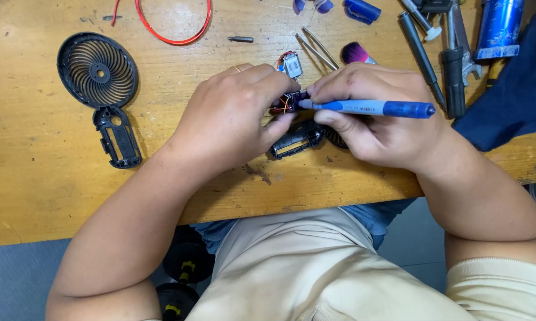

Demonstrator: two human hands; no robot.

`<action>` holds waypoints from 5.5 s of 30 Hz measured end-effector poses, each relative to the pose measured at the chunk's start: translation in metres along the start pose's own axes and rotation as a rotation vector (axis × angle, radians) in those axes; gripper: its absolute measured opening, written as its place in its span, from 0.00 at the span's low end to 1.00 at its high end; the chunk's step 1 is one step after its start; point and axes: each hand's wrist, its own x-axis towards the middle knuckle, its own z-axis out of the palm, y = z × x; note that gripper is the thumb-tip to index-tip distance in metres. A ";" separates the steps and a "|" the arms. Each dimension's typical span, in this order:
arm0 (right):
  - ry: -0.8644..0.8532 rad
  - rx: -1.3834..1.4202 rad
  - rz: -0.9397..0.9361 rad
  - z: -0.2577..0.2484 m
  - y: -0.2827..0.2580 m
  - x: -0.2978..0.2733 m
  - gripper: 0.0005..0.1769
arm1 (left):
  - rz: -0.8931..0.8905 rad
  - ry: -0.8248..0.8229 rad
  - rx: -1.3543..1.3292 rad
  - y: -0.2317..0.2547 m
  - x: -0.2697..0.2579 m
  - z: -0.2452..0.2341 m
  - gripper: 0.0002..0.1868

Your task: Repairing a small portable fan by inspecting, marking, and wrapping internal components on a workbench.

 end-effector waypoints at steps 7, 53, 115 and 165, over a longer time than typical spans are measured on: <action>0.008 -0.054 0.002 0.000 0.000 -0.001 0.15 | 0.001 0.006 -0.003 0.000 0.000 0.001 0.14; 0.271 -0.115 0.016 0.000 0.011 -0.007 0.09 | 0.063 1.175 -0.322 0.015 -0.046 -0.176 0.09; 0.047 -0.742 0.348 -0.037 0.081 -0.001 0.16 | 0.011 0.655 -0.373 0.014 0.006 -0.008 0.15; 0.271 0.269 -0.183 -0.009 -0.006 -0.001 0.27 | -0.002 0.399 -1.096 0.035 -0.012 0.024 0.17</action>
